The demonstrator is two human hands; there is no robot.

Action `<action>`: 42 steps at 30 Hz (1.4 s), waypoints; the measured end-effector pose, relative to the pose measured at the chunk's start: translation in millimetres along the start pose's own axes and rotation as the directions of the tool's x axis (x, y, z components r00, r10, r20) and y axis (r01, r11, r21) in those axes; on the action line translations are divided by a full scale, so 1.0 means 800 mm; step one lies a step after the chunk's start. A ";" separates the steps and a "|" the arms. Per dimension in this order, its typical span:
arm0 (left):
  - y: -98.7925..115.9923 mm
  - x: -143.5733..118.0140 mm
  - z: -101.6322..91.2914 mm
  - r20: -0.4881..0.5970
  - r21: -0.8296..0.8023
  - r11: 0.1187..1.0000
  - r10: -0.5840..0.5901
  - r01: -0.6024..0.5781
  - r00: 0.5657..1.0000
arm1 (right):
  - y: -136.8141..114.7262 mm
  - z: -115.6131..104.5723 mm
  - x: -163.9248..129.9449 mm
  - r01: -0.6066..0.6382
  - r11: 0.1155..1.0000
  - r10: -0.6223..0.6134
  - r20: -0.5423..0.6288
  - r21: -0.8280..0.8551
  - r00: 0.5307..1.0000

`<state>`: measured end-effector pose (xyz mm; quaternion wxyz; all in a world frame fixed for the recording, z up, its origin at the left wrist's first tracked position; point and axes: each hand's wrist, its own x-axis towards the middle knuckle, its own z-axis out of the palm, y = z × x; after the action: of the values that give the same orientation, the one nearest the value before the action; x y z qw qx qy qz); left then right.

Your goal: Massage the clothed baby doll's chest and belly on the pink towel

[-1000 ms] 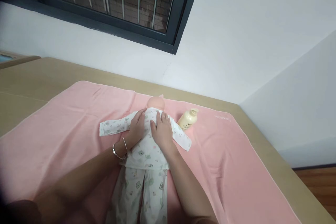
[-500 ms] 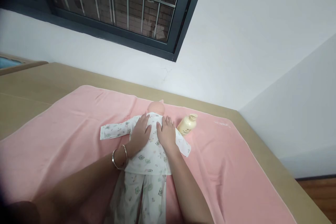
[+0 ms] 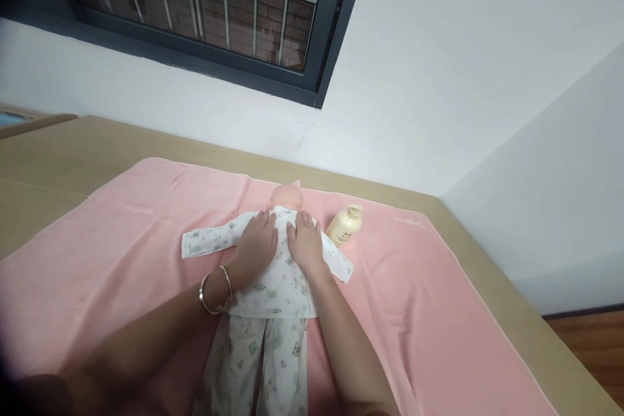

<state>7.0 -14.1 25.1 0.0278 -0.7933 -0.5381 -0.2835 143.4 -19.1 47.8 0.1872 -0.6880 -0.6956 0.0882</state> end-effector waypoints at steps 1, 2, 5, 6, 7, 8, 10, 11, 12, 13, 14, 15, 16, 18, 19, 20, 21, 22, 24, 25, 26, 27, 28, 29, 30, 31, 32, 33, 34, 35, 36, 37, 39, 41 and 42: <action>0.007 -0.005 -0.002 -0.001 0.013 1.000 0.022 -0.022 1.000 | 0.009 0.000 0.007 -0.005 1.000 0.005 0.017 0.029 1.000; 0.011 -0.008 -0.003 0.003 0.019 0.999 0.040 -0.040 0.999 | 0.015 0.001 0.012 -0.010 0.999 0.009 0.027 0.043 1.000; 0.010 -0.007 0.000 0.016 -0.011 1.000 0.012 -0.012 1.000 | 0.011 0.005 0.009 -0.007 1.000 0.007 -0.003 -0.005 1.000; 0.004 -0.002 0.002 0.022 -0.032 0.999 -0.021 0.021 1.000 | 0.003 0.006 0.003 -0.004 0.999 0.003 -0.022 -0.047 1.000; -0.004 0.003 0.005 0.032 -0.053 0.997 -0.049 0.050 0.998 | -0.007 0.007 -0.004 0.002 0.996 -0.006 -0.039 -0.093 0.999; -0.012 0.008 0.007 0.045 -0.070 0.995 -0.064 0.067 0.997 | -0.017 0.007 -0.012 0.009 0.990 -0.016 -0.050 -0.137 0.999; -0.027 0.017 0.014 0.059 -0.085 0.995 -0.056 0.061 0.997 | -0.035 0.007 -0.027 0.032 0.978 -0.044 -0.054 -0.208 0.998; -0.033 0.019 0.017 0.051 -0.086 0.995 -0.047 0.051 0.998 | -0.042 0.006 -0.033 0.049 0.973 -0.062 -0.049 -0.227 0.997; -0.036 0.020 0.020 0.034 -0.086 0.995 -0.040 0.043 0.999 | -0.046 0.005 -0.037 0.068 0.970 -0.080 -0.040 -0.234 0.996; -0.038 0.019 0.023 0.012 -0.087 0.995 -0.039 0.040 0.999 | -0.048 0.003 -0.039 0.086 0.969 -0.096 -0.033 -0.230 0.995; -0.037 0.018 0.025 -0.010 -0.091 0.995 -0.043 0.042 0.999 | -0.046 0.002 -0.039 0.100 0.972 -0.108 -0.027 -0.215 0.994; -0.036 0.016 0.027 -0.026 -0.099 0.994 -0.052 0.049 0.998 | -0.042 0.001 -0.036 0.106 0.976 -0.112 -0.024 -0.189 0.993; -0.033 0.015 0.028 -0.034 -0.110 0.992 -0.059 0.055 0.998 | -0.037 0.000 -0.032 0.097 0.982 -0.102 -0.024 -0.160 0.994; -0.028 0.013 0.028 -0.029 -0.129 0.989 -0.074 0.070 0.997 | -0.022 0.001 -0.019 0.047 0.994 -0.050 -0.033 -0.103 0.998; -0.026 0.012 0.028 -0.022 -0.136 0.987 -0.085 0.081 0.996 | -0.016 0.003 -0.013 0.019 0.996 -0.022 -0.038 -0.082 0.999; -0.025 0.012 0.027 -0.015 -0.143 0.986 -0.093 0.090 0.996 | -0.010 0.005 -0.008 -0.006 0.998 0.003 -0.042 -0.069 0.999; -0.023 0.012 0.026 -0.011 -0.148 0.984 -0.097 0.095 0.995 | -0.005 0.007 -0.004 -0.025 0.998 0.022 -0.048 -0.061 0.999; -0.023 0.012 0.026 -0.010 -0.153 0.984 -0.099 0.096 0.995 | -0.003 0.010 -0.002 -0.034 0.998 0.031 -0.055 -0.054 0.998; -0.023 0.013 0.025 -0.015 -0.159 0.983 -0.097 0.093 0.995 | -0.001 0.013 -0.001 -0.035 0.998 0.032 -0.068 -0.045 0.997; -0.023 0.013 0.025 -0.018 -0.161 0.983 -0.096 0.092 0.995 | -0.002 0.014 -0.002 -0.035 0.998 0.031 -0.074 -0.043 0.997; -0.024 0.014 0.025 -0.019 -0.161 0.983 -0.097 0.093 0.995 | -0.003 0.014 -0.003 -0.034 0.998 0.031 -0.079 -0.043 0.996; -0.024 0.014 0.024 -0.017 -0.159 0.983 -0.098 0.094 0.995 | -0.004 0.014 -0.004 -0.032 0.998 0.029 -0.082 -0.045 0.996; -0.024 0.014 0.022 -0.015 -0.155 0.983 -0.097 0.094 0.995 | -0.006 0.013 -0.005 -0.032 0.998 0.028 -0.083 -0.051 0.996; -0.023 0.014 0.020 -0.014 -0.149 0.985 -0.093 0.089 0.996 | -0.006 0.013 -0.006 -0.034 0.998 0.029 -0.084 -0.058 0.996; -0.022 0.014 0.017 -0.013 -0.139 0.987 -0.080 0.077 0.997 | -0.006 0.013 -0.006 -0.036 0.997 0.030 -0.087 -0.065 0.996; -0.019 0.013 0.013 -0.014 -0.123 0.991 -0.060 0.058 0.998 | -0.006 0.013 -0.006 -0.036 0.997 0.029 -0.091 -0.071 0.995; -0.016 0.012 0.009 -0.017 -0.101 0.994 -0.036 0.034 0.999 | -0.006 0.013 -0.006 -0.034 0.997 0.026 -0.096 -0.076 0.995; -0.012 0.010 0.005 -0.020 -0.075 0.997 -0.011 0.010 1.000 | -0.005 0.013 -0.006 -0.028 0.996 0.020 -0.099 -0.079 0.995; -0.007 0.007 0.001 -0.022 -0.049 0.999 0.009 -0.011 1.000 | -0.004 0.013 -0.005 -0.021 0.997 0.013 -0.101 -0.081 0.995; -0.002 0.004 -0.002 -0.021 -0.026 0.999 0.024 -0.025 0.999 | -0.003 0.013 -0.005 -0.013 0.997 0.005 -0.100 -0.080 0.995; 0.003 0.001 -0.005 -0.018 -0.008 1.000 0.030 -0.030 0.999 | -0.003 0.012 -0.004 -0.008 0.997 0.001 -0.095 -0.078 0.995; 0.008 -0.001 -0.006 -0.011 0.003 1.000 0.028 -0.028 1.000 | -0.003 0.011 -0.004 -0.007 0.997 0.000 -0.089 -0.077 0.996; 0.012 -0.005 -0.007 0.005 0.006 1.000 0.017 -0.017 1.000 | -0.006 0.008 -0.005 -0.013 0.997 0.007 -0.076 -0.082 0.997; 0.010 -0.003 -0.006 0.017 -0.009 1.000 0.010 -0.010 1.000 | -0.013 0.003 -0.009 -0.024 0.994 0.017 -0.068 -0.104 0.998; 0.006 -0.001 -0.005 0.021 -0.019 1.000 0.008 -0.007 1.000 | -0.018 0.001 -0.012 -0.025 0.992 0.018 -0.062 -0.123 0.998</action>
<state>9.2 -17.8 29.1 0.0156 -0.7984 -0.5327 -0.2803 130.0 -29.2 51.2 0.1642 -0.7082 -0.6862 0.0262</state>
